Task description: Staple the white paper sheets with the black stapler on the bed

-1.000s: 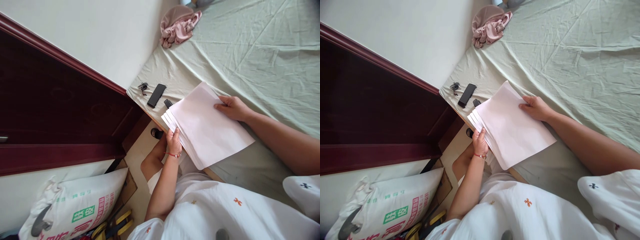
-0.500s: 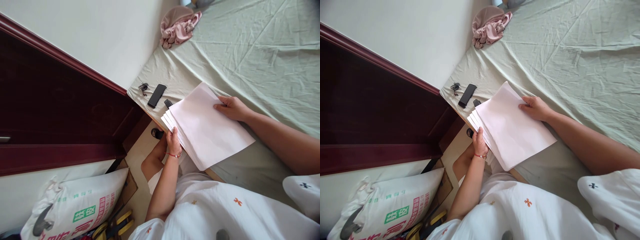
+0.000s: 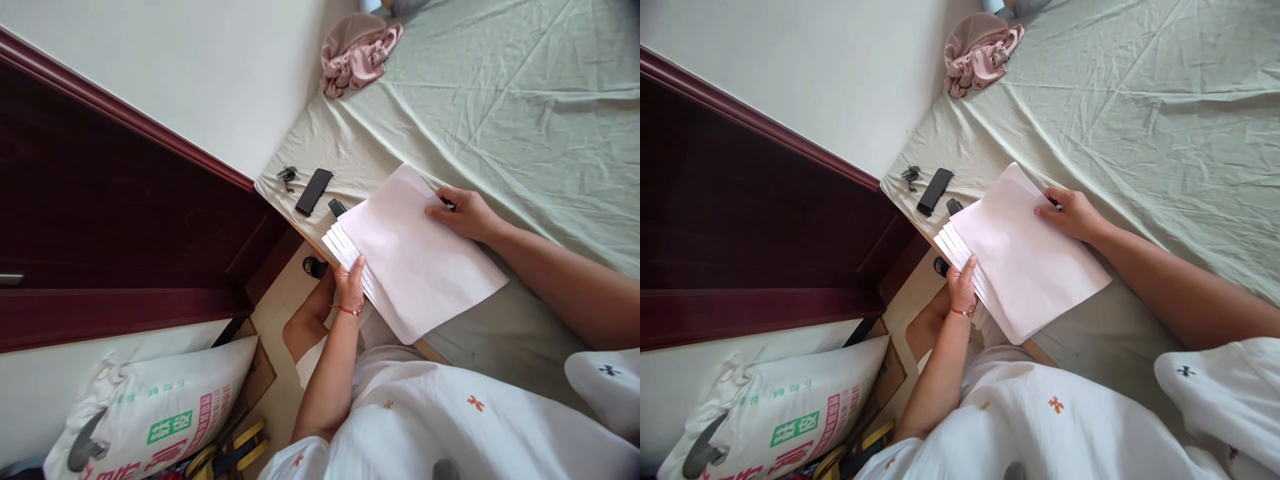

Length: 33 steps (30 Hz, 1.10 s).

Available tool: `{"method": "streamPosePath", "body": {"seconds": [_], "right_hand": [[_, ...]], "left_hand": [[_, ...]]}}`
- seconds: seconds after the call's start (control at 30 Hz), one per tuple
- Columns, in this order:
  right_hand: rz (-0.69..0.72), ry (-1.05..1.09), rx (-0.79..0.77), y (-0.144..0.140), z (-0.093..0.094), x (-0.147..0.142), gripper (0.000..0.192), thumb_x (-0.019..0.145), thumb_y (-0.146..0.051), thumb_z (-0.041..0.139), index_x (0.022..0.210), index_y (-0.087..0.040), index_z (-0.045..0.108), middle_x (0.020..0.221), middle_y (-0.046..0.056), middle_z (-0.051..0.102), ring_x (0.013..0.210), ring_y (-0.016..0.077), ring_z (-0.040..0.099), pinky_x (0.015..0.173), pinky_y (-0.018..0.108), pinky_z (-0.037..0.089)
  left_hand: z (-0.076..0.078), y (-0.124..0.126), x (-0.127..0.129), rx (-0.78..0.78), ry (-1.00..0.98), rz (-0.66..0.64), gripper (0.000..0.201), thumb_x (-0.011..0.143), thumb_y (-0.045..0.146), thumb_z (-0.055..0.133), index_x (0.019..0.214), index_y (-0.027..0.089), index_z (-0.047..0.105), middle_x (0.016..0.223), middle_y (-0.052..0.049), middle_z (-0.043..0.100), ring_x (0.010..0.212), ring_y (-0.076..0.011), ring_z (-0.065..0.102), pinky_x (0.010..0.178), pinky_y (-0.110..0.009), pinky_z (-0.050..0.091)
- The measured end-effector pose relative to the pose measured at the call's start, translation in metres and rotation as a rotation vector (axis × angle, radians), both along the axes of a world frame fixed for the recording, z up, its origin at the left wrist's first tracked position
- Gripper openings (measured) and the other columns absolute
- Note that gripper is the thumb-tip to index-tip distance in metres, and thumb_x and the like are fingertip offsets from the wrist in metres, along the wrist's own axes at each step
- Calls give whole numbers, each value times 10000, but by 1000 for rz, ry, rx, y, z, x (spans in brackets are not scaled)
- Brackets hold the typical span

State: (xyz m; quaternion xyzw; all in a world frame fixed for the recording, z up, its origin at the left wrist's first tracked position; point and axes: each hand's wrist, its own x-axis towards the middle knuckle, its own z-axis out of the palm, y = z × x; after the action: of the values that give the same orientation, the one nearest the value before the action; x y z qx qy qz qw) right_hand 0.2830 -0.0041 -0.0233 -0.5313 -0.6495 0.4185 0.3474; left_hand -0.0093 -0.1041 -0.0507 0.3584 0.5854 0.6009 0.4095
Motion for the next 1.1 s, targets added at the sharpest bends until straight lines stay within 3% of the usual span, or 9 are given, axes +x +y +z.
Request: {"method": "streamPosePath", "body": {"seconds": [0.43,0.6,0.87,1.1], "right_hand": [[54,-109,-27,1,4,0,349,829,-522,647,712,-238,481,690,8,513,659,175,477,629,346,388],[64,-131,-16,1,7,0,333,829,-520,617,711,-239,482,703,9,507,666,174,479,659,356,392],[75,-129,-17,0,6,0,333,834,-497,609,702,-238,447,719,7,499,673,169,469,659,352,386],[80,-145,8,1,5,1,317,825,-473,625,695,-235,461,705,4,500,656,167,471,636,349,373]], "left_hand": [[3,-2,0,-8,35,-5,521,770,591,874,1053,156,824,1125,-90,829,1154,-279,746,1073,-371,534],[4,-2,1,-6,-8,8,566,763,616,871,1112,174,822,1173,-92,826,1198,-283,741,1080,-369,541],[1,-1,-1,-27,13,-16,593,666,617,932,1035,167,818,1103,-104,836,1159,-303,759,1090,-409,545],[0,-1,-1,25,36,-5,547,817,650,811,1124,197,813,1233,-90,812,1270,-291,711,1158,-399,499]]}}
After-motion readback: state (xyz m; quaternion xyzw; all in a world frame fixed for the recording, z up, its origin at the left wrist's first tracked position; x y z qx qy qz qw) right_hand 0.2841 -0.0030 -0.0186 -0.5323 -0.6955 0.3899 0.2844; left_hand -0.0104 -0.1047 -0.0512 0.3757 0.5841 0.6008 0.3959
